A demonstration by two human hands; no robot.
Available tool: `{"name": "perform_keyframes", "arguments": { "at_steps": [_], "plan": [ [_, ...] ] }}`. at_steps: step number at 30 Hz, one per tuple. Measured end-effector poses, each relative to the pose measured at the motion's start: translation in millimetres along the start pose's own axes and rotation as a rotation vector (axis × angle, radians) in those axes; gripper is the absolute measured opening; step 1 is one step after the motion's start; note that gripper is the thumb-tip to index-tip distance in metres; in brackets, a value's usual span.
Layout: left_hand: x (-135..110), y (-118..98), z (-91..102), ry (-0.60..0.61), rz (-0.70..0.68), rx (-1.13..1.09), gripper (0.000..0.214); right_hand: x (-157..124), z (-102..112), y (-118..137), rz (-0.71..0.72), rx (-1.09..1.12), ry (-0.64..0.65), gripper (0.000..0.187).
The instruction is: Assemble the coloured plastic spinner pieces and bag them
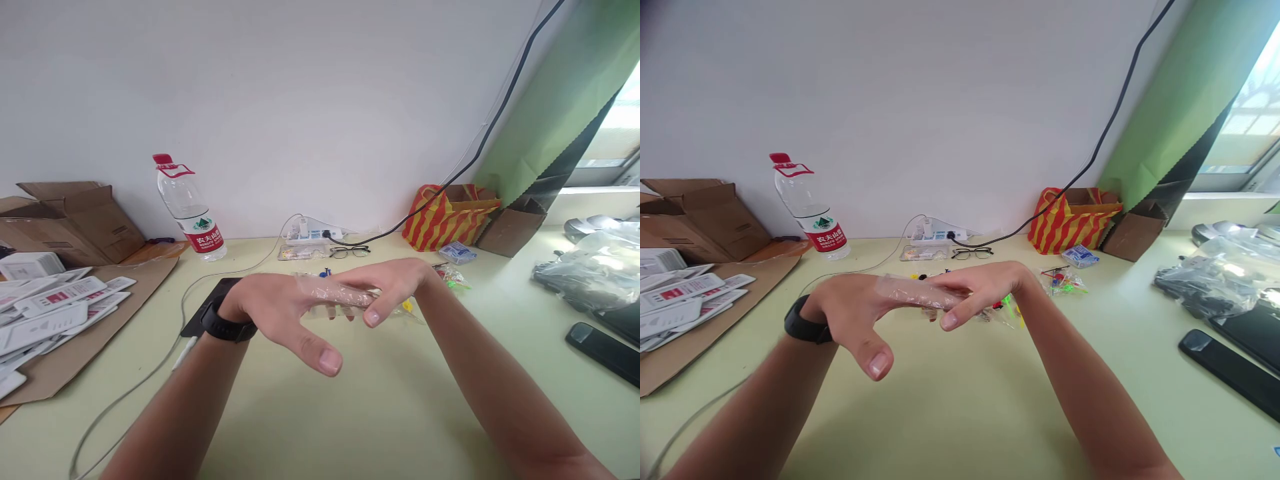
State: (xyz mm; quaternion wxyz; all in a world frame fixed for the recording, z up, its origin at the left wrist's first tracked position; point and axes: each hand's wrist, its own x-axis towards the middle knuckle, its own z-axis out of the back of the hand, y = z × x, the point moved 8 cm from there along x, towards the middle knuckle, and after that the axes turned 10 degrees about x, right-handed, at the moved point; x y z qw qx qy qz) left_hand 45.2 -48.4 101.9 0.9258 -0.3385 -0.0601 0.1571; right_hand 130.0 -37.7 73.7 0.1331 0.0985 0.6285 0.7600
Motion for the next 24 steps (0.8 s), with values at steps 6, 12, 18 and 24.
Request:
{"name": "perform_keyframes", "arguments": {
  "at_steps": [6,12,18,24],
  "plan": [
    [11,-1,-5.1,0.016,-0.038,-0.01,0.077,-1,3,-1,-0.031,-0.084,-0.101,0.043],
    [19,-5,-13.2,0.056,-0.052,0.009,0.087,-1,8,3,0.027,-0.159,-0.18,0.046],
    [19,-8,-31.4,0.316,-0.068,0.087,0.099,6,-8,-7,-0.022,-0.159,0.055,0.053],
    [15,0,-23.8,0.226,-0.05,0.118,0.091,3,-5,-6,-0.044,-0.187,0.033,0.063]
  ]
}}
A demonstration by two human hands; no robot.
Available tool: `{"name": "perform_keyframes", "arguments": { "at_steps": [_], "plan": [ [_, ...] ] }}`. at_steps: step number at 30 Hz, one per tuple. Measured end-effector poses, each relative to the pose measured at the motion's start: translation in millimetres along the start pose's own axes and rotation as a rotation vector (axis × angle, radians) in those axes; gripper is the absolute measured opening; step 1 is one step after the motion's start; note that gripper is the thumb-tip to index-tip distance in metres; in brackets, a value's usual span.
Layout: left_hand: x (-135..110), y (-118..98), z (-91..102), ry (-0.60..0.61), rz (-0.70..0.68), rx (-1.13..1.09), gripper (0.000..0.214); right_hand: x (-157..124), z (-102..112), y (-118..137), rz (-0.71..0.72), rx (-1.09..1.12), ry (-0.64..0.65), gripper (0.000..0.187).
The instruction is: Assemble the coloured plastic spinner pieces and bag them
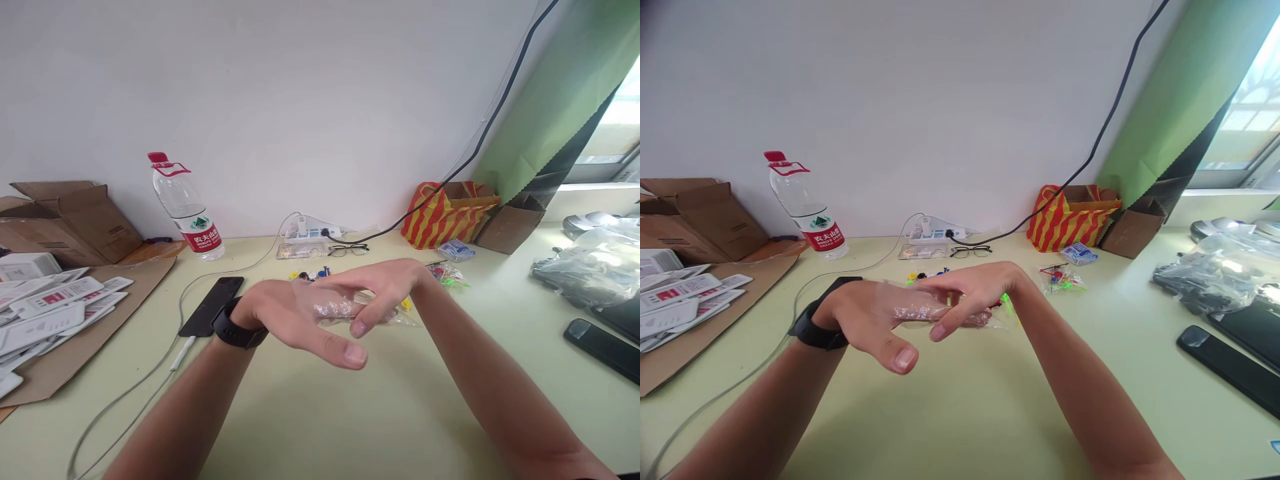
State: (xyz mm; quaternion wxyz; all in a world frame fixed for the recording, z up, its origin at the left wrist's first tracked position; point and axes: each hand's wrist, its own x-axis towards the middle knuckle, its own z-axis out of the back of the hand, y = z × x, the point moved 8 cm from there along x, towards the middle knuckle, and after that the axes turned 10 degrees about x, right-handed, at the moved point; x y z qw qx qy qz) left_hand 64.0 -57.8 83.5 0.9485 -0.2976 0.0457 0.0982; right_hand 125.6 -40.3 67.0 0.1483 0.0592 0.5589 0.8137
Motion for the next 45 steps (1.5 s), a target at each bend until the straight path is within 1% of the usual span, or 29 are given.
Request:
{"name": "perform_keyframes", "arguments": {
  "at_steps": [3,5,8,10,12,14,17,19,20,22,24,25,28,31,34,37,39,41,43,45],
  "plan": [
    [-6,-2,5.4,-0.053,0.06,0.019,0.089,-4,5,0,-0.013,-0.044,-0.039,0.072],
    [-10,-7,7.8,-0.05,0.073,0.035,0.082,-8,9,1,-0.023,-0.063,-0.067,0.078],
    [-15,-14,12.0,-0.044,0.09,0.06,0.06,-14,15,0,-0.043,-0.067,-0.088,0.082],
    [-18,-15,17.2,-0.077,0.106,0.074,0.049,-19,20,-1,-0.059,-0.058,-0.095,0.083],
    [-19,-16,25.0,-0.15,0.11,0.09,0.043,-25,25,-5,-0.089,-0.04,-0.105,0.083],
    [-18,-18,32.7,-0.234,0.097,0.092,0.036,-30,31,-9,-0.103,-0.041,-0.129,0.077],
    [-14,-17,43.1,-0.376,0.111,0.035,0.03,-35,40,-8,-0.064,-0.096,-0.2,0.055],
    [-13,-10,50.9,-0.509,0.172,-0.002,0.032,-37,45,-9,-0.077,-0.146,-0.257,0.044],
    [-14,-6,54.7,-0.581,0.204,-0.008,0.032,-37,48,-12,-0.107,-0.169,-0.288,0.043],
    [-17,1,61.0,-0.705,0.258,0.001,0.031,-38,52,-17,-0.187,-0.21,-0.345,0.049],
    [-21,8,65.4,-0.787,0.298,0.019,0.03,-39,55,-23,-0.25,-0.235,-0.376,0.059],
    [-23,11,67.1,-0.809,0.318,0.034,0.029,-40,57,-26,-0.272,-0.242,-0.384,0.064],
    [-32,18,73.4,-0.845,0.374,0.131,0.029,-43,61,-35,-0.321,-0.241,-0.401,0.083],
    [-45,19,81.1,-0.874,0.42,0.231,0.031,-48,64,-46,-0.357,-0.21,-0.394,0.103],
    [-55,20,84.4,-0.845,0.44,0.233,0.031,-54,67,-57,-0.392,-0.175,-0.371,0.109],
    [-63,16,87.2,-0.855,0.433,0.19,0.033,-61,69,-70,-0.451,-0.162,-0.316,0.111],
    [-66,13,88.1,-0.859,0.437,0.171,0.034,-62,70,-81,-0.496,-0.184,-0.271,0.105],
    [-68,11,87.9,-0.85,0.455,0.177,0.035,-57,71,-92,-0.537,-0.237,-0.237,0.087],
    [-68,10,87.2,-0.833,0.484,0.204,0.035,-46,67,-102,-0.558,-0.283,-0.187,0.068],
    [-68,11,86.3,-0.813,0.516,0.233,0.035,-30,57,-112,-0.545,-0.277,-0.109,0.059]
  ]
}}
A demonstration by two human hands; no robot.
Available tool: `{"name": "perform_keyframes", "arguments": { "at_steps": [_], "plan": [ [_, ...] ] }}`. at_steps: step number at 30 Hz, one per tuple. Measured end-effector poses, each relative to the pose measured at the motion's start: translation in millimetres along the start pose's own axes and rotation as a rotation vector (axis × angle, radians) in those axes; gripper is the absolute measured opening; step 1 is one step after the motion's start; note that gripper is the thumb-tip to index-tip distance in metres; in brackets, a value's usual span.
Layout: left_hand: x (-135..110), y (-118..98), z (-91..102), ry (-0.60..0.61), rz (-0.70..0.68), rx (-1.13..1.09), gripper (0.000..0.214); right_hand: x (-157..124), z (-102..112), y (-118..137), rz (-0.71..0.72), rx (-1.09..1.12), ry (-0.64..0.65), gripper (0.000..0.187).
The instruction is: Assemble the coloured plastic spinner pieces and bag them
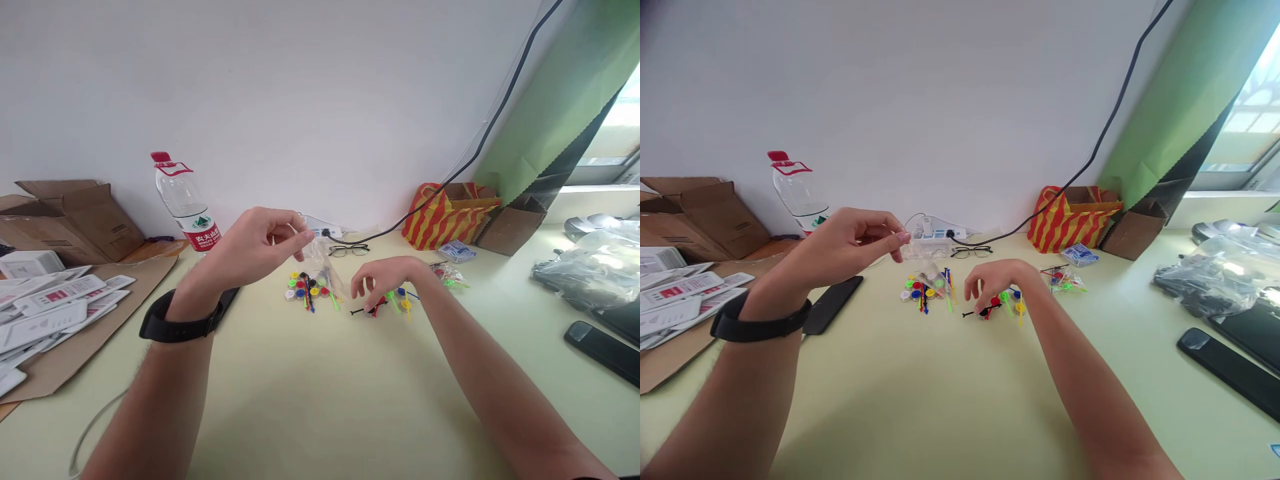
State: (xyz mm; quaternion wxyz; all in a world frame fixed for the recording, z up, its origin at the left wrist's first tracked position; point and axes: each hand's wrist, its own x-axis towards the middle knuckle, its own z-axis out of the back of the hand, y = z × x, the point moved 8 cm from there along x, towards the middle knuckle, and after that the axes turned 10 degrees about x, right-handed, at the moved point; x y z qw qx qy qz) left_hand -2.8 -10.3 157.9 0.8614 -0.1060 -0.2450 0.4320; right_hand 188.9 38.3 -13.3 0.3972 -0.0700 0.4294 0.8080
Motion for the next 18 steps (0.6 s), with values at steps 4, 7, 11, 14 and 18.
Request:
{"name": "perform_keyframes", "arguments": {
  "at_steps": [4,7,11,14,18],
  "plan": [
    [0,3,-4.1,0.042,0.021,0.055,0.033,26,-23,2,-0.027,0.021,0.1,0.055],
    [0,6,-8.4,0.082,0.017,0.074,0.033,33,-31,-3,-0.106,0.046,0.116,0.053],
    [-1,9,-16.3,0.167,0.006,0.086,0.032,31,-31,-1,-0.107,0.051,0.096,0.045],
    [-5,11,-24.3,0.274,0.001,0.064,0.031,27,-24,3,-0.087,0.041,0.062,0.034],
    [-11,0,-29.1,0.391,-0.092,0.054,0.029,11,-10,9,-0.058,0.026,0.007,0.022]
  ]
}}
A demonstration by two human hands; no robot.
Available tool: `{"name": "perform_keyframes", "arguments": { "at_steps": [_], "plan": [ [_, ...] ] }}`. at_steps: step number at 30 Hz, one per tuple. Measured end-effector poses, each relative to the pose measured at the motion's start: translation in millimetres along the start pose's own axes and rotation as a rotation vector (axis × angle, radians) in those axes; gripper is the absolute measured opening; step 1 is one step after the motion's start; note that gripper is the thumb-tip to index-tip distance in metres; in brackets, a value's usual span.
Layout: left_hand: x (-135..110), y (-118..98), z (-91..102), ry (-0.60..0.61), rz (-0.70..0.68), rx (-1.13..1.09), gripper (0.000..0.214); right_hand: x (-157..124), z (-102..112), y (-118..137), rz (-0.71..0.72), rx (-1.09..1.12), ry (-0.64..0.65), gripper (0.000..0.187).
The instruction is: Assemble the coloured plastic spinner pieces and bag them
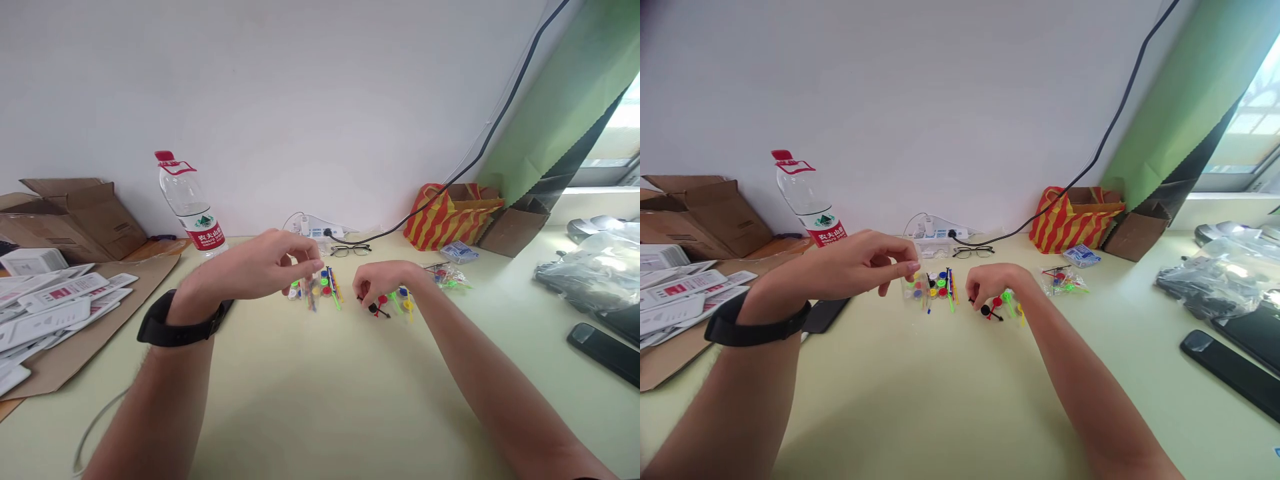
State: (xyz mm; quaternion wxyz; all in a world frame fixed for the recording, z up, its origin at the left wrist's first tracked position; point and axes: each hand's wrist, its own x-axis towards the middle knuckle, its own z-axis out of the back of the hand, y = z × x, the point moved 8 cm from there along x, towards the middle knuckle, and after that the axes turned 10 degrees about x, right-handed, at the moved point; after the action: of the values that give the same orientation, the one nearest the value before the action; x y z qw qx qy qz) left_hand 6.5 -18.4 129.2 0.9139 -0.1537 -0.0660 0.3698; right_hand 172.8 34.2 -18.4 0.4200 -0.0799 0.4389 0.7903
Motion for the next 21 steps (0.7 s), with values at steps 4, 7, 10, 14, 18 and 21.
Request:
{"name": "perform_keyframes", "arguments": {
  "at_steps": [4,7,10,14,18,21],
  "plan": [
    [-7,-15,-6.8,0.144,-0.113,0.025,0.029,-32,21,6,0.08,0.076,-0.096,0.025],
    [-11,-23,-8.7,0.185,-0.167,-0.014,0.026,-61,41,11,0.154,0.144,-0.252,0.031],
    [-13,-26,-7.6,0.156,-0.179,-0.047,0.025,-90,60,27,0.283,0.241,-0.478,0.035],
    [-13,-29,-9.1,0.141,-0.19,-0.041,0.024,-129,74,60,0.519,0.369,-0.826,0.03],
    [-11,-35,-11.9,0.15,-0.22,-0.042,0.024,-146,70,86,0.63,0.373,-0.946,0.023],
    [-9,-40,-13.9,0.153,-0.232,-0.039,0.023,-142,60,100,0.64,0.303,-0.85,0.024]
  ]
}}
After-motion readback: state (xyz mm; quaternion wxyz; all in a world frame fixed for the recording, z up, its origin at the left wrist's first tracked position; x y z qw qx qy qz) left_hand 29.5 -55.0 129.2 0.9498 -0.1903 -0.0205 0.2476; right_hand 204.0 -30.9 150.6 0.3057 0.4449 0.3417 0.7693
